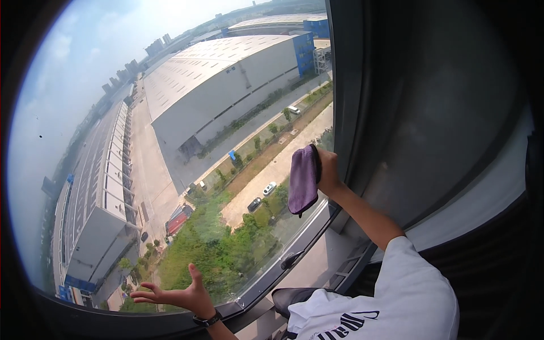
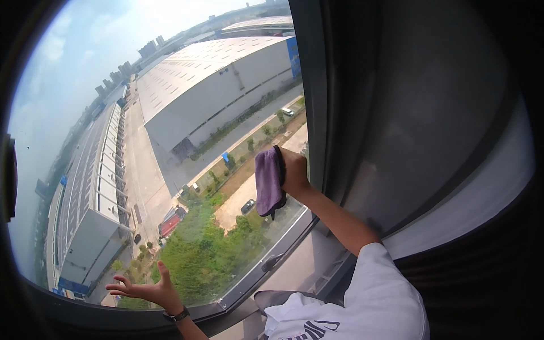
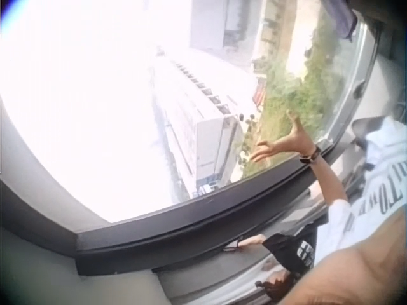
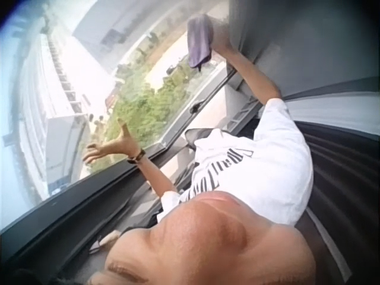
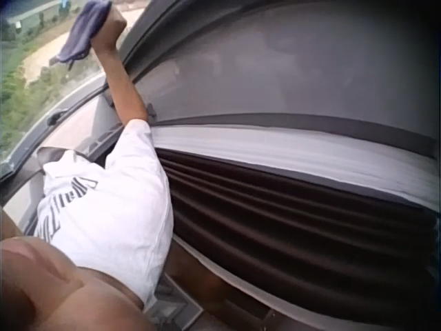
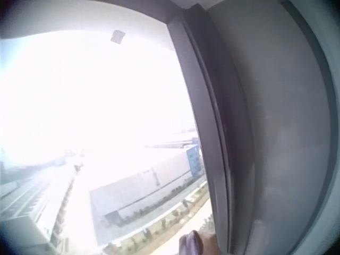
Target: The person cleans high-rise windows, wiping down the metal window frames and glass panes with cloths by hand.
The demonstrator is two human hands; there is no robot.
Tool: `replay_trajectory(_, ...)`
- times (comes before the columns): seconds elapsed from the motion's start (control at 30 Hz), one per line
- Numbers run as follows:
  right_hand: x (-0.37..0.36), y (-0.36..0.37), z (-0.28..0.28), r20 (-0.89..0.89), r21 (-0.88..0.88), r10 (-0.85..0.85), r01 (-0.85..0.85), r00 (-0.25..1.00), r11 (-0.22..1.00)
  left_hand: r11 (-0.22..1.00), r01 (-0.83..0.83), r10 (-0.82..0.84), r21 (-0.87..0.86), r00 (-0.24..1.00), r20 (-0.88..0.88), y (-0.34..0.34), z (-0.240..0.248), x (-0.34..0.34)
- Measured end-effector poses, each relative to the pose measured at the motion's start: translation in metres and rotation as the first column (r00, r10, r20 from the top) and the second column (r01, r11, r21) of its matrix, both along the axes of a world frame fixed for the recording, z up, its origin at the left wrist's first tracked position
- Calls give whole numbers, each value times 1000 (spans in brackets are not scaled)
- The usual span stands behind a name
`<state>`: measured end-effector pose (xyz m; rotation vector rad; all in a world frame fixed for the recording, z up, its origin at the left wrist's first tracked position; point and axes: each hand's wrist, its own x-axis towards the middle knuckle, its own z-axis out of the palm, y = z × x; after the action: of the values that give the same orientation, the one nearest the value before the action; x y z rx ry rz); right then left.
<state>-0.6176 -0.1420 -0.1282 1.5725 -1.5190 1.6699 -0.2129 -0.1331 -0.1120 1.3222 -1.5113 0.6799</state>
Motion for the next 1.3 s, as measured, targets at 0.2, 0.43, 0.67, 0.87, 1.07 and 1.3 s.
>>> replay_trajectory(0.2, -28, -12, 73, 139, -127, 167, -149, 976, 981, 994, -108, 107, 5, 992, 71, 9, 9, 3)
replay_trajectory(0.43, -50, -6, 81, 37, -121, 181, -176, 983, 977, 996, -75, 71, 38, 994, 81, 3, 5, 7)
replay_trajectory(0.67, -14, -8, 45, 23, -65, 38, -37, 999, 997, 994, -111, 111, 0, 990, 82, 2, 3, 11)
replay_trajectory(0.87, -22, -2, 61, 211, -69, 60, -47, 976, 997, 995, -90, 89, 35, 995, 39, 9, 2, 5)
replay_trajectory(1.07, -29, -3, 83, 196, -105, 152, -134, 969, 985, 994, -96, 94, 47, 995, 45, 7, -2, 11)
replay_trajectory(1.3, -20, -12, 53, 128, -49, 116, -110, 985, 993, 994, -98, 97, 40, 995, 35, 7, 4, 12)
